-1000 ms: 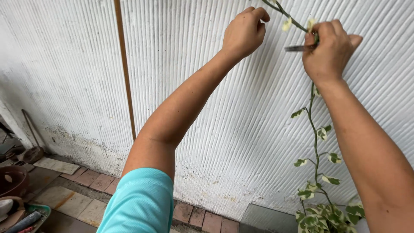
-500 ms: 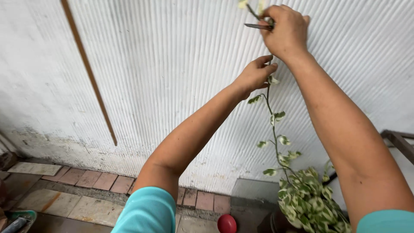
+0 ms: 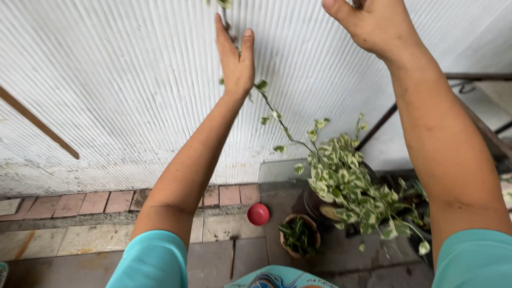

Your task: Pruning and tending to potted plants on a multi-tier stand.

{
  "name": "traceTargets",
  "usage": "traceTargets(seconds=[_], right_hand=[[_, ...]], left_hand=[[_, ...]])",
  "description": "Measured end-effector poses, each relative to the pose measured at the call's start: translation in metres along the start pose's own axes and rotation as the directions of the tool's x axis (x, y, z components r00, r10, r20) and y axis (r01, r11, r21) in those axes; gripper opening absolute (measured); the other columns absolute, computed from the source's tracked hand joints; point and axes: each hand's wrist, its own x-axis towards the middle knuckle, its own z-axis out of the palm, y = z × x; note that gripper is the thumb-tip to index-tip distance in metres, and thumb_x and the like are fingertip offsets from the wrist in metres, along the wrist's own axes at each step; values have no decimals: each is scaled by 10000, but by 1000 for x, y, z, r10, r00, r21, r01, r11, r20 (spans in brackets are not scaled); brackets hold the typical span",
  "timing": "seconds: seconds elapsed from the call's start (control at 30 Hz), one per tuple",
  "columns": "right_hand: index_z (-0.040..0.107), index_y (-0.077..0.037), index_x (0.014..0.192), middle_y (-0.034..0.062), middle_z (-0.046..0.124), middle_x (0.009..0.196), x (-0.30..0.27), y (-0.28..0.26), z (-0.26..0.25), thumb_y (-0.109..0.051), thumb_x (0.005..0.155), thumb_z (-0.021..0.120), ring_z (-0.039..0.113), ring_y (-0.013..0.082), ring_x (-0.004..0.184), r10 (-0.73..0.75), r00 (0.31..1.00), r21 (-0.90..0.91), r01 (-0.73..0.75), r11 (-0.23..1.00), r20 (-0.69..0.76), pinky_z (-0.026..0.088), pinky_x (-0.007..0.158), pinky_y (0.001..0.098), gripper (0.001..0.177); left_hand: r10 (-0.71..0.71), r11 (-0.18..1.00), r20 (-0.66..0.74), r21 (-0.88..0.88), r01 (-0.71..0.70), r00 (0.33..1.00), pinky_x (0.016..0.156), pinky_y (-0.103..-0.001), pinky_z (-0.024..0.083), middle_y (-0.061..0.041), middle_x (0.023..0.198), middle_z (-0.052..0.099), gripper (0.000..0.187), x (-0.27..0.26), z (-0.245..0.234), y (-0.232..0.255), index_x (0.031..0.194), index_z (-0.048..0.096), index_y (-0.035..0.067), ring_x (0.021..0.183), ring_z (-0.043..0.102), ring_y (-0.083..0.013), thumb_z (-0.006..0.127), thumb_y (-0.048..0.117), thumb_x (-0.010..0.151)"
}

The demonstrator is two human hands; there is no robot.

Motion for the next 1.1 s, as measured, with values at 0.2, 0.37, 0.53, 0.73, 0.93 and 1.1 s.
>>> traceTargets(seconds=[0.2, 0.37, 0.53, 0.73, 0.93, 1.1], right_hand=[[762, -82, 1263, -63, 633, 994, -111, 60, -19, -189, 1090, 771, 515, 42, 814, 154, 986, 37, -157, 987, 59, 439, 705, 243, 204], [764, -73, 1244, -60, 625, 862, -195, 87, -24, -203, 1037, 766, 474, 34, 731, 459, 885, 240, -463, 853, 76, 387, 644, 221, 245], [757, -60, 1219, -40, 657, 874, -266, 78, -35, -180, 1016, 754, 500, 34, 698, 602, 797, 295, -588, 753, 52, 392, 612, 201, 236], [725, -46, 1265, 13, 731, 1008, -385, 70, -36, -127, 1052, 688, 523, 55, 732, 698, 710, 505, -571, 647, -92, 428, 655, 207, 231], [718, -60, 1243, 53, 706, 1019, -527, 64, -12, -149, 1044, 628, 534, 81, 761, 780, 613, 701, -613, 365, 129, 432, 670, 221, 236], [772, -97, 1197, 27, 767, 988, -615, 64, 29, -306, 1017, 597, 649, 68, 874, 798, 398, 325, -907, 267, 452, 506, 752, 226, 327]], left_hand=[[252, 920, -50, 322, -224, 966, 1331, -447, 271, -217, 1664, 262, 822, -33, -12, -31, 1681, 105, 84, 1573, 280, -356, 617, 404, 1122], [184, 787, -36, 604, -125, 982, 1358, -561, 87, -165, 1712, 262, 821, -53, -34, -42, 1656, 124, 62, 1621, 247, -347, 568, 519, 1137], [112, 983, -89, 156, -97, 990, 1362, -454, 163, -106, 1761, 199, 755, -106, -45, -53, 1691, 132, 150, 1607, 195, -282, 348, 638, 1158], [-317, 945, -127, -121, 303, 940, 1296, -522, 358, -215, 1697, 360, 843, -219, -43, -36, 1682, 244, 126, 1518, 455, -388, 295, 691, 1059], [-704, 698, 74, -112, 707, 706, 858, -364, 499, -131, 1213, 639, 660, -352, -18, -58, 1363, 596, 51, 1020, 632, -221, 384, 579, 1027], [-785, 493, 411, -41, 869, 464, 742, -282, 512, -61, 1039, 691, 358, -459, 25, -104, 1278, 648, 50, 858, 628, -147, 495, 305, 1080]])
